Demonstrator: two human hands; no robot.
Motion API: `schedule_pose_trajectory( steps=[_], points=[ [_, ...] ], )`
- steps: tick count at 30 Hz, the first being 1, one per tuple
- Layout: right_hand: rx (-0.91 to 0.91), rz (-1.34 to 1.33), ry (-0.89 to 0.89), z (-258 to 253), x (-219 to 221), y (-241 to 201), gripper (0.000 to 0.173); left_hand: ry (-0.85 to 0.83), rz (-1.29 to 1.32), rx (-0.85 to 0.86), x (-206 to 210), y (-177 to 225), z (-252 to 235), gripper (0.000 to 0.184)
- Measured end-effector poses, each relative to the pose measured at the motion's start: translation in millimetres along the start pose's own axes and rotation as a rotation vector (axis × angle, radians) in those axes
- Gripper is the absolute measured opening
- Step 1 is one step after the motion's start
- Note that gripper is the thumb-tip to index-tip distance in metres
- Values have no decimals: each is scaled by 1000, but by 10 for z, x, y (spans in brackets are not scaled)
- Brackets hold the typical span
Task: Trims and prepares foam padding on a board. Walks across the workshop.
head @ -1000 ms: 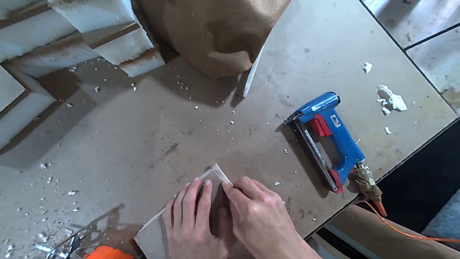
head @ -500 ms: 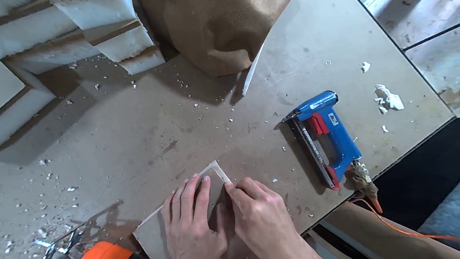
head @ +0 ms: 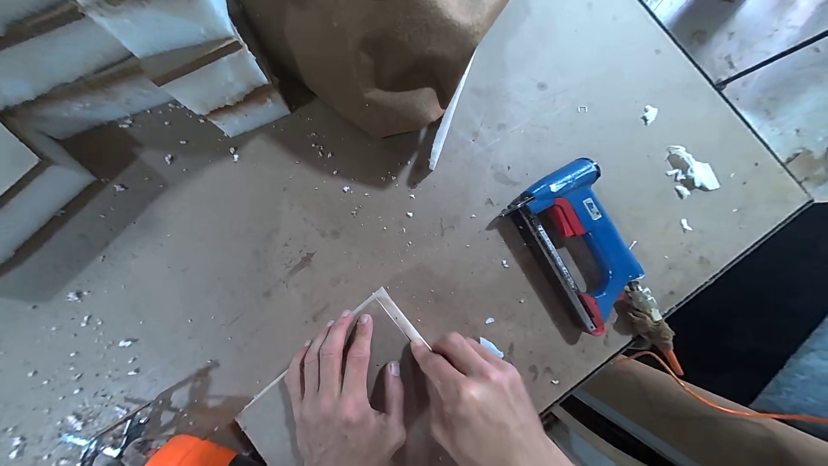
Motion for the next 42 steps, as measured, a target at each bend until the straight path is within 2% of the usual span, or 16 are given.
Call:
schedule_pose_trajectory(
  steps=[2,6,10,14,18,22,26,31,34,39,42],
  points=[
    [-4,2,19,-36,43,36,24,14,-6,6,2,1,-11,55],
    [7,-7,-18,117,-144,-18,25,12,0,0,13,0,-28,57],
    [-5,7,13,18,23,62,24,0,5,-2,8,2,-21,56],
    [7,-4,-4,230,-187,-23,25,12,-5,-3,15,1,-28,57],
    [-5,26,10,131,2,70,26,-8,9,-6,-6,19,-14,56],
    [-1,-1,2,363,-253,-31,26,8,1,0,-4,21,-27,57],
    [-9,34,13,254,-17,91,27,-18,13,-3,-13,20,-5,56],
    [-2,15,1,456,-243,0,27,-5,0,-4,-41,32,-20,56],
    [7,19,-7,330,-37,123,27,-24,-2,-8,-61,33,4,55],
    [4,11,16,563,-286,-13,25,-7,-21,-7,-62,37,-13,57],
    [18,4,-1,434,-53,142,25,-18,-15,-4,-74,40,-3,56]
  ],
)
Point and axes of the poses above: each hand's wrist, its own z-axis away from the middle knuckle, its own x-axis out of the palm, y = z × x, the point moved 3 cm from there along -z, towards the middle knuckle, and after that the axes turned 11 degrees about -z, right-handed, at the moved point
